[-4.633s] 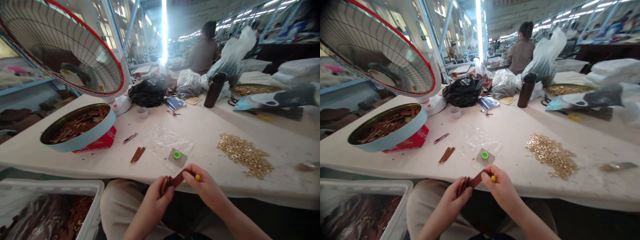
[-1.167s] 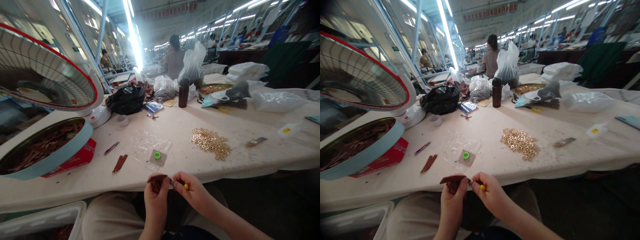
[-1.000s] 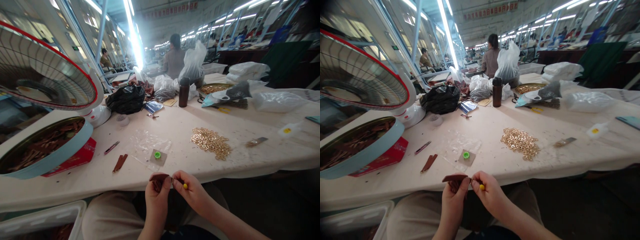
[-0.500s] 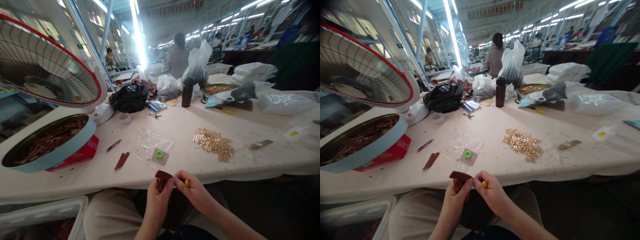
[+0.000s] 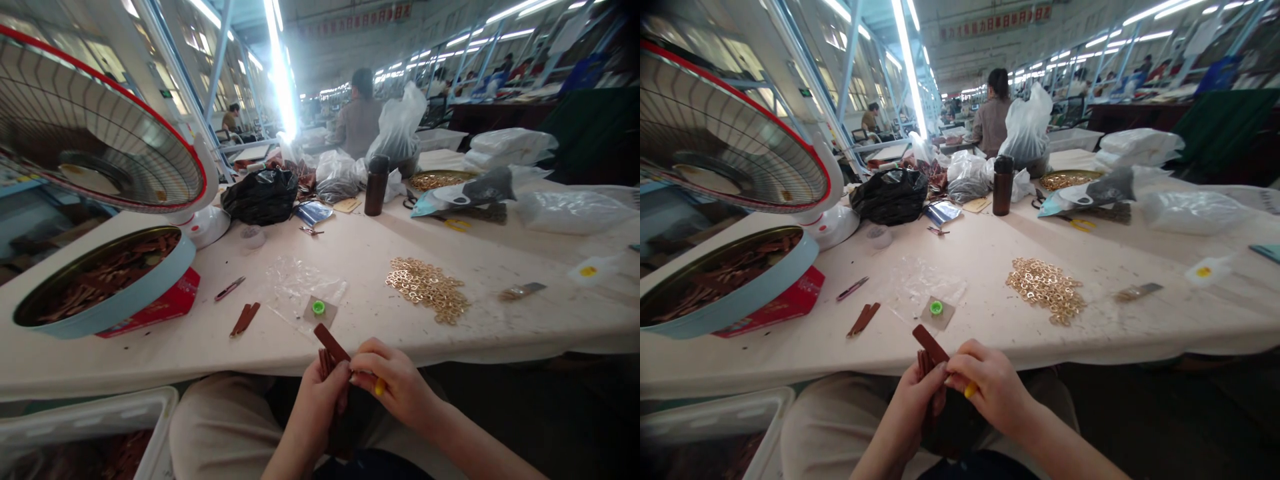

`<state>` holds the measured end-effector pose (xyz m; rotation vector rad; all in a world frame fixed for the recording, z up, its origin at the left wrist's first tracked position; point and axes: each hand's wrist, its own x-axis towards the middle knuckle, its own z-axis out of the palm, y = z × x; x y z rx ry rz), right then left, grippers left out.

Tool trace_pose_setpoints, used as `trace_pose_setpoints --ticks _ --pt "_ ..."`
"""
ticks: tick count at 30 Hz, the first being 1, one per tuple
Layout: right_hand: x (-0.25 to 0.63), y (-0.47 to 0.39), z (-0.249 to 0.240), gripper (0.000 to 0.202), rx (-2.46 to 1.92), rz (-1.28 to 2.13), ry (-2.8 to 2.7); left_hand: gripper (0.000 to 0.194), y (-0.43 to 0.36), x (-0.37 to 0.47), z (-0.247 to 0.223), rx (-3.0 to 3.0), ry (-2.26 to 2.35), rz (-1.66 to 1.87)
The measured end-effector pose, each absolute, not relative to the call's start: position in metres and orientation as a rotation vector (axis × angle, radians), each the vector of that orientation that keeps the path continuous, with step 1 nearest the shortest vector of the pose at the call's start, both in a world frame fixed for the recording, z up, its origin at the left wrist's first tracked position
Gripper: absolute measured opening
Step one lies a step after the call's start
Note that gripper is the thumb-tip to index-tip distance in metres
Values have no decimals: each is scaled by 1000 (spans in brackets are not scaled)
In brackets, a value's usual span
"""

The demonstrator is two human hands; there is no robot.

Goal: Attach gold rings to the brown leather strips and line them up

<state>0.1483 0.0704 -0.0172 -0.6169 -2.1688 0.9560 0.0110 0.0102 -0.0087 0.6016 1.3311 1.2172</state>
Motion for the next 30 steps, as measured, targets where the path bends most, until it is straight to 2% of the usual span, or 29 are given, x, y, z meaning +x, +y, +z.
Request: trace_pose_setpoints --ticks 4,14,22,27,30 --pt "150 73 -15 18 -633 1048 -2149 30 5 14 -13 793 1427 1227" --pt "144 67 -26 24 -852 1478 -1811 20 2 10 -9 1197 1588 1125" --pt "142 64 -22 27 -867 1521 -1707 6 2 14 -4 1264 1556 1018" --pt "138 62 -23 29 -882 1807 -1448 17 3 20 -15 1067 1480 1191" --pt "139 65 -20 27 -836 1825 -1481 17 2 17 -13 1123 1538 1156"
